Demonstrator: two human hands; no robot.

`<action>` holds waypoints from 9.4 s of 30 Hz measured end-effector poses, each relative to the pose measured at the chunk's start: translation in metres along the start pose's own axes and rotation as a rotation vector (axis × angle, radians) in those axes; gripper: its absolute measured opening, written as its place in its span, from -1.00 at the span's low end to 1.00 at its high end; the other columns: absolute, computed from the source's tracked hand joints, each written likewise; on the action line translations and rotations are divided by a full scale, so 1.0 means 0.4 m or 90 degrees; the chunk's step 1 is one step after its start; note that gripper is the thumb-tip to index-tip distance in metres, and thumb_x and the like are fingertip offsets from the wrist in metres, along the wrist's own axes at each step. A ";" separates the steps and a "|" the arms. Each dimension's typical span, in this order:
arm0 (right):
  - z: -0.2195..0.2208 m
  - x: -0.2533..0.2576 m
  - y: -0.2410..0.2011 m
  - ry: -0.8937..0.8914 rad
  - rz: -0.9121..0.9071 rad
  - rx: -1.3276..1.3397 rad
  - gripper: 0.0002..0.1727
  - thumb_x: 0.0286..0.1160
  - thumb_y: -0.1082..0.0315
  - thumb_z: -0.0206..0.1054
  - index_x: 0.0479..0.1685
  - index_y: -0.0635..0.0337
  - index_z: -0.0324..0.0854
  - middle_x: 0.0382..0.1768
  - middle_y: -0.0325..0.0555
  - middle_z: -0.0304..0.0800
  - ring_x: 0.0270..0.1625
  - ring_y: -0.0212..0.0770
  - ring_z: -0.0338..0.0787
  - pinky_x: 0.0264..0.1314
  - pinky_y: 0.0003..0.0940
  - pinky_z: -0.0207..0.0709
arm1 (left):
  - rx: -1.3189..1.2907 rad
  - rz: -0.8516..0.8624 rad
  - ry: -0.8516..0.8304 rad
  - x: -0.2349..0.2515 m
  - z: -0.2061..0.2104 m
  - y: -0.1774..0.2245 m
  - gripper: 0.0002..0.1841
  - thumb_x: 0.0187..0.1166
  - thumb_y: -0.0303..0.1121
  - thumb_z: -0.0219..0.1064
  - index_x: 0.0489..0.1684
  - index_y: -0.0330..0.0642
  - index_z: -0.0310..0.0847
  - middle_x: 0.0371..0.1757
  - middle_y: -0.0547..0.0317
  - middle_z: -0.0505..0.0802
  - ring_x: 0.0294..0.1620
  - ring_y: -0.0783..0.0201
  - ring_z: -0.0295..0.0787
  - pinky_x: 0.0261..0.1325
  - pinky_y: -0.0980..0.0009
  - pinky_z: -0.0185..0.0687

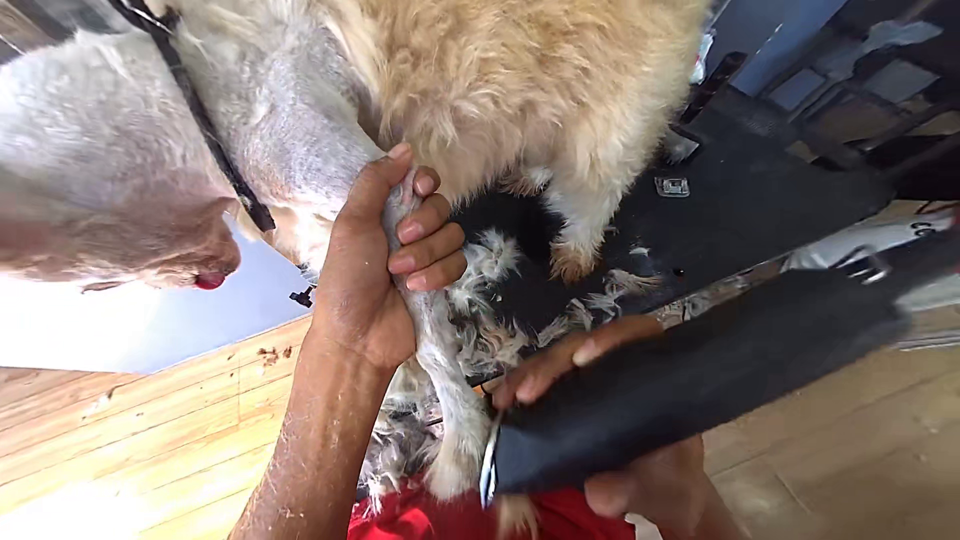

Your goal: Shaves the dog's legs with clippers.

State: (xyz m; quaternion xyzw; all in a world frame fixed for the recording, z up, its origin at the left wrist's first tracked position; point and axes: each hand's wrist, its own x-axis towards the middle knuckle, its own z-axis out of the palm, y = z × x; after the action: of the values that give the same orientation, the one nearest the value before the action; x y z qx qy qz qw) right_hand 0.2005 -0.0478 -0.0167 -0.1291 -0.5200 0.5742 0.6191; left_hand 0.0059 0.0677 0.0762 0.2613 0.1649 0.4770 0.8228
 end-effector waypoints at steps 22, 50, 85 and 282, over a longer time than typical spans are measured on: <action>0.103 0.164 -0.069 0.151 -0.153 -0.477 -0.54 0.43 0.06 0.56 0.27 -0.12 0.58 0.12 -0.34 0.88 0.16 -0.27 0.88 0.25 -0.31 0.82 | -0.387 0.176 -0.179 -0.011 -0.114 -0.174 -0.65 0.86 -0.30 -0.11 -0.12 -0.18 0.63 -0.11 0.14 0.81 0.15 0.28 0.77 0.43 0.34 0.61; 0.162 0.191 -0.085 -0.039 -0.063 -0.580 -0.51 0.25 0.16 0.68 0.17 -0.04 0.62 -0.02 -0.28 0.88 0.05 -0.22 0.90 0.16 -0.29 0.85 | -0.460 0.126 -0.281 -0.057 -0.149 -0.206 -0.86 0.86 -0.26 -0.02 -0.08 0.03 0.41 -0.58 0.44 0.44 -0.72 0.67 0.29 -0.68 0.83 0.14; 0.024 0.008 -0.081 0.222 0.072 -0.101 -0.74 0.35 0.29 0.49 -0.03 0.03 0.60 -0.33 -0.01 0.77 -0.23 0.03 0.90 0.00 0.06 0.83 | -0.407 -0.047 -0.185 0.005 -0.170 -0.276 -0.58 0.90 -0.02 -0.15 0.41 -0.05 0.43 -0.64 0.43 0.46 -0.84 0.62 0.34 -0.73 0.76 0.36; -0.118 0.197 0.007 0.543 0.181 -0.281 -0.75 0.35 0.36 0.59 -0.12 0.21 0.65 -0.32 0.03 0.82 -0.31 -0.15 0.82 -0.24 -0.23 0.76 | -0.040 0.037 -0.061 0.216 -0.081 -0.175 -0.48 0.90 0.08 -0.32 0.08 -0.11 0.45 -0.79 0.40 0.20 -0.96 0.55 0.01 -0.90 0.67 0.09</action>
State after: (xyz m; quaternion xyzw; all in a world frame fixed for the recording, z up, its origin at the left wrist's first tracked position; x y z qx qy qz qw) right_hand 0.2204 0.0404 0.0001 -0.5500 -0.3069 0.4250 0.6501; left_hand 0.0806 0.1231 0.0070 0.2625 0.1028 0.4930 0.8231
